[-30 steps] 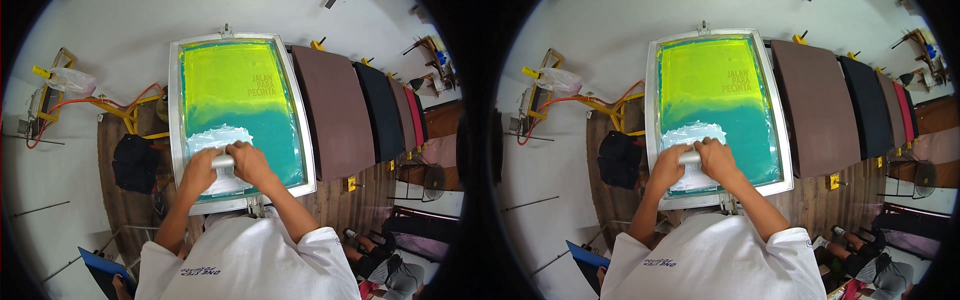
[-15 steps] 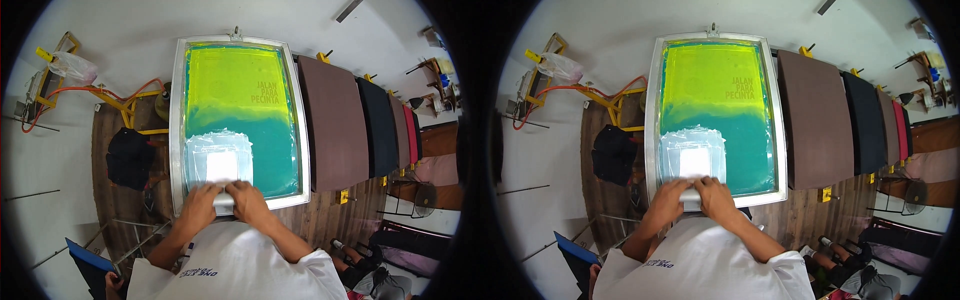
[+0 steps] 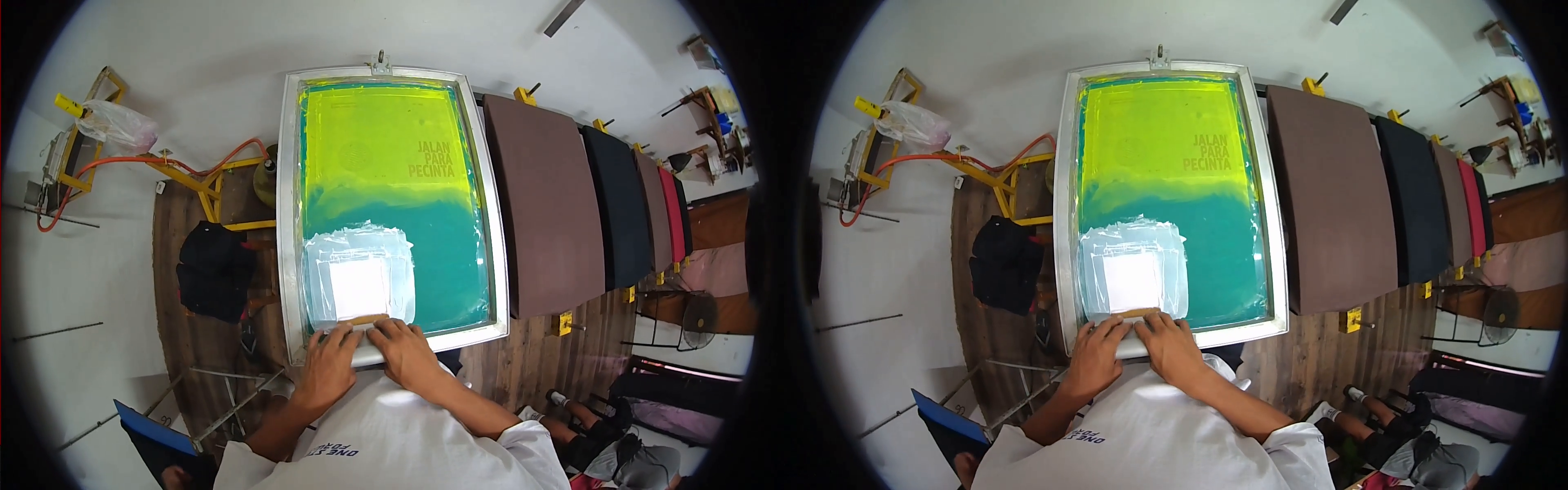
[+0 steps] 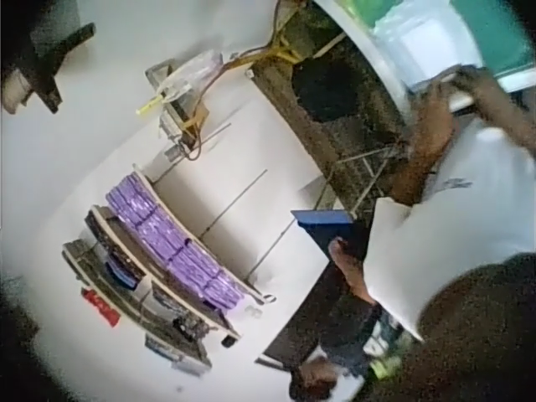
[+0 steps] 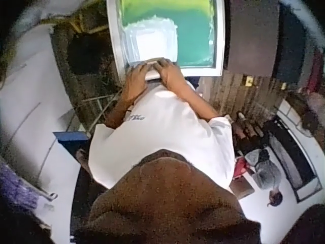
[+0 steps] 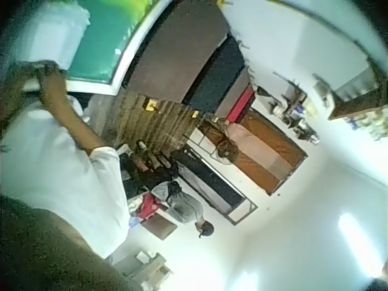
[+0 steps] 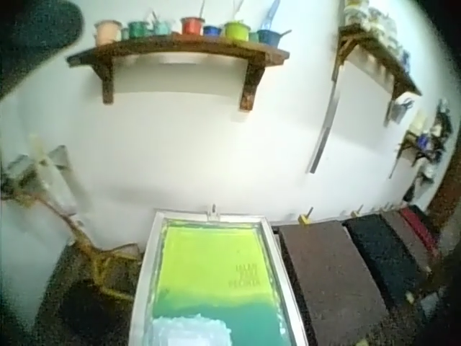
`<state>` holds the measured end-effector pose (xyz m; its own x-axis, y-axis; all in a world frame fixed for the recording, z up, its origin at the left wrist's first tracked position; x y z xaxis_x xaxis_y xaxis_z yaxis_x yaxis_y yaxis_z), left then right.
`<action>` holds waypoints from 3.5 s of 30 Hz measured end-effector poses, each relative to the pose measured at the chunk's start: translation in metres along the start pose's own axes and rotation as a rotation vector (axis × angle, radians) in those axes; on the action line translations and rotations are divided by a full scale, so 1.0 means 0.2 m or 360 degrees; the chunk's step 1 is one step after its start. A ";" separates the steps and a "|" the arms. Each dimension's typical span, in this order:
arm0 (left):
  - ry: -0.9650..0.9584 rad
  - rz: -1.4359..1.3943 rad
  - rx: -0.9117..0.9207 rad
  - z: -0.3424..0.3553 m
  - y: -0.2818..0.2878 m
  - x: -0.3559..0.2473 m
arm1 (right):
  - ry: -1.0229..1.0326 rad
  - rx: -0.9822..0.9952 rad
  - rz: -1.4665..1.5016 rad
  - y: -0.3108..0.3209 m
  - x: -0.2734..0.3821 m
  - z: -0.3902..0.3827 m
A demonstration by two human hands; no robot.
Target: Using a squeegee to spread white ink across a screen printing frame to print a design on a garment.
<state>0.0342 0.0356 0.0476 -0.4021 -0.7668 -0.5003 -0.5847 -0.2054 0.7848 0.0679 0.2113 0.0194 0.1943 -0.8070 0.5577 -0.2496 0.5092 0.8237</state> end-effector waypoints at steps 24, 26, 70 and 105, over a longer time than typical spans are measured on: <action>-0.0192 -0.0049 -0.0430 0.23 0.13 0.05 | -0.0158 -0.0080 0.0081 0.12 -0.06 0.25; -0.0117 -0.0119 -0.0465 0.34 0.13 0.12 | -0.0126 -0.0161 0.0041 0.13 -0.11 0.36; -0.0170 -0.0183 -0.0639 0.37 0.12 0.07 | -0.0025 -0.0183 0.0021 0.13 -0.18 0.36; -0.0101 0.0092 -0.0435 0.12 -0.07 0.06 | 0.0052 -0.0136 -0.0011 -0.05 -0.08 0.08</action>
<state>0.0220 0.0442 0.0217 -0.4776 -0.7442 -0.4670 -0.3516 -0.3252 0.8779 0.0525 0.2148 0.0007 0.2267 -0.8011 0.5540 -0.1666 0.5285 0.8324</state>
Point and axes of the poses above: each hand's wrist, its own z-axis towards the middle knuckle, its own y-axis out of the back of the hand, x = y × z, the point moved 1 cm from there along z, towards the middle knuckle, and after that the axes turned 4 degrees about x, right-handed, at the moved point
